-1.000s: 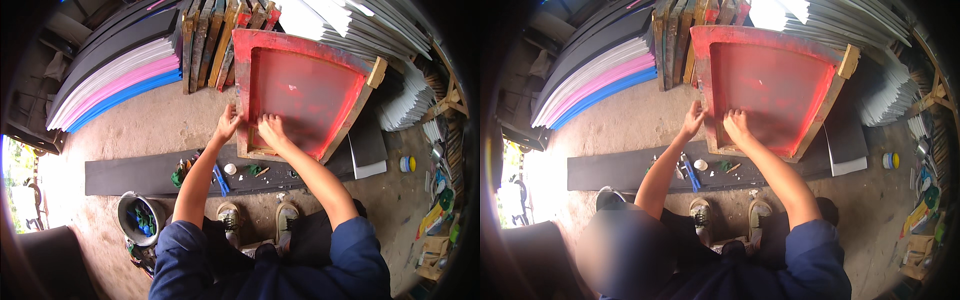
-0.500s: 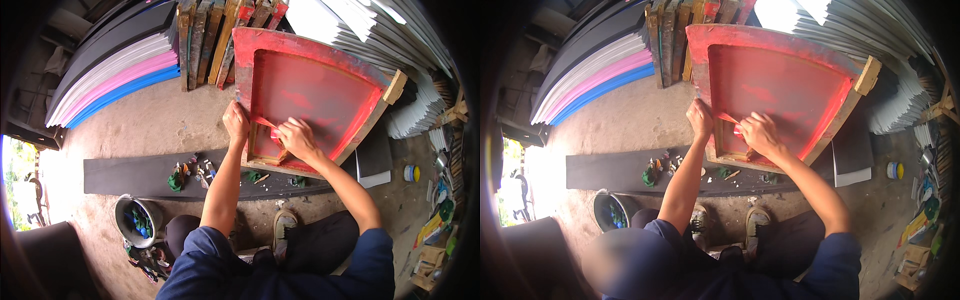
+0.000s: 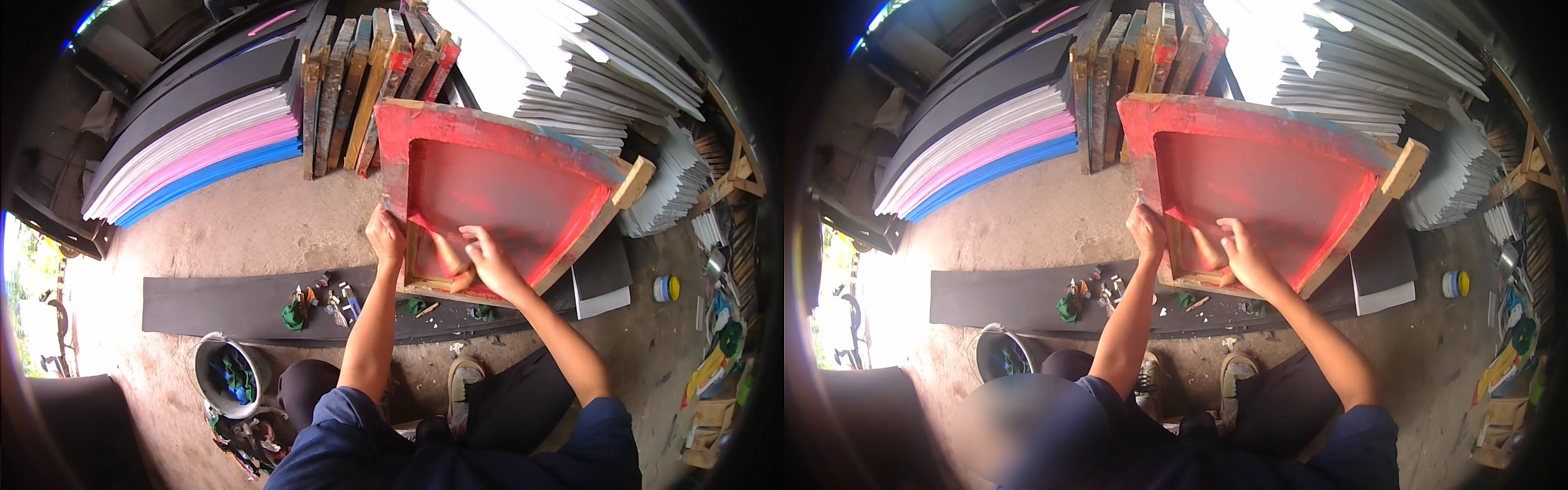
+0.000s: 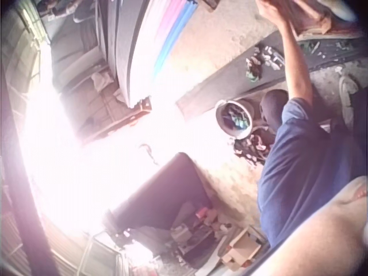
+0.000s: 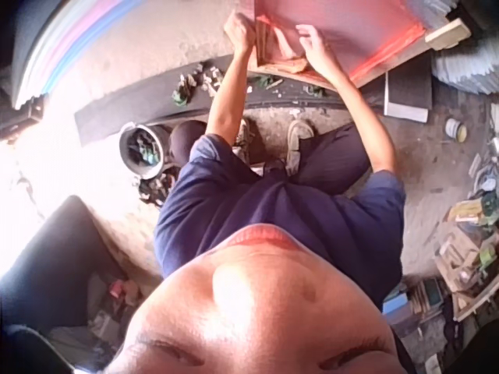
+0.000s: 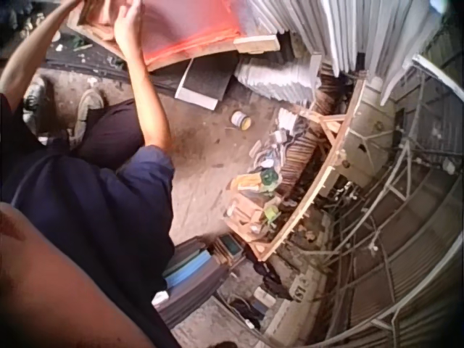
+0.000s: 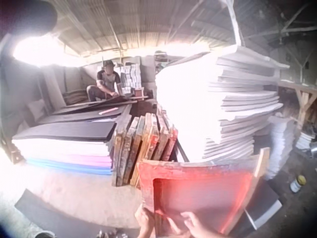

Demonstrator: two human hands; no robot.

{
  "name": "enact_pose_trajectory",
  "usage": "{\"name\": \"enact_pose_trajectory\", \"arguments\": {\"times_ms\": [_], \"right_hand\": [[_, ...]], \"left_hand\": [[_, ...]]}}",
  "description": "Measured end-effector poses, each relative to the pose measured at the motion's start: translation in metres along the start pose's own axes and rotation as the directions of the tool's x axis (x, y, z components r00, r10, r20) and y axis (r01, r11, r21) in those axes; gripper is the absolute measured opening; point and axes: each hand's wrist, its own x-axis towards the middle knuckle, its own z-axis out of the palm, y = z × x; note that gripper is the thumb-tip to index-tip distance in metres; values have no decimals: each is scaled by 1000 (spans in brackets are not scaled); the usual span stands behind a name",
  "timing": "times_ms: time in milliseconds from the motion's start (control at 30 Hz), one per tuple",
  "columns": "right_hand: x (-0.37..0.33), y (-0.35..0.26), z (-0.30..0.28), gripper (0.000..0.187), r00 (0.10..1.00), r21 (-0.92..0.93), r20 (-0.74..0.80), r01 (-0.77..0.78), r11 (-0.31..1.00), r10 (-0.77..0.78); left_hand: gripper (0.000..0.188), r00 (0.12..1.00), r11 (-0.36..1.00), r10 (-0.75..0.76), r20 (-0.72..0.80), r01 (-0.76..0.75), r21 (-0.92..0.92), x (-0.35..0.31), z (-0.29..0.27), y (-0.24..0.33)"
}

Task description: The person cleans a teal-colored screen printing frame by hand, wiping the surface and edges. They then place the frame aside and pick up a red screen printing frame, removing a red ribbon from it.

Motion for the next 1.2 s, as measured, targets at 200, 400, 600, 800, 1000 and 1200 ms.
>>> {"name": "enact_pose_trajectory", "arguments": {"times_ms": [200, 400, 600, 800, 1000, 1200], "right_hand": [[-2, -55, 2, 36, 995, -311, 6, -93, 946, 100], [36, -69, 48, 35, 998, -649, 48, 53, 759, -29], [66, -71, 61, 22, 955, -693, 174, 292, 659, -240], [80, -52, 74, 20, 922, -776, 162, 340, 531, -353], [85, -46, 79, 15, 919, -784, 194, 355, 510, -342], [90, -51, 65, 16, 927, -653, 200, 367, 663, -317]], "left_hand": [[49, 994, 994, -105, -2, 105, 23, -2, -13, 21], [60, 973, 978, -196, -123, 186, -89, -10, -14, 26], [62, 896, 911, -400, -194, 365, -192, -3, -28, 21], [57, 893, 910, -396, -215, 351, -219, 7, -25, 17], [37, 984, 991, -92, -153, 76, -107, 56, -21, 48], [39, 988, 993, -107, -108, 111, 27, 83, -22, 58]]}}
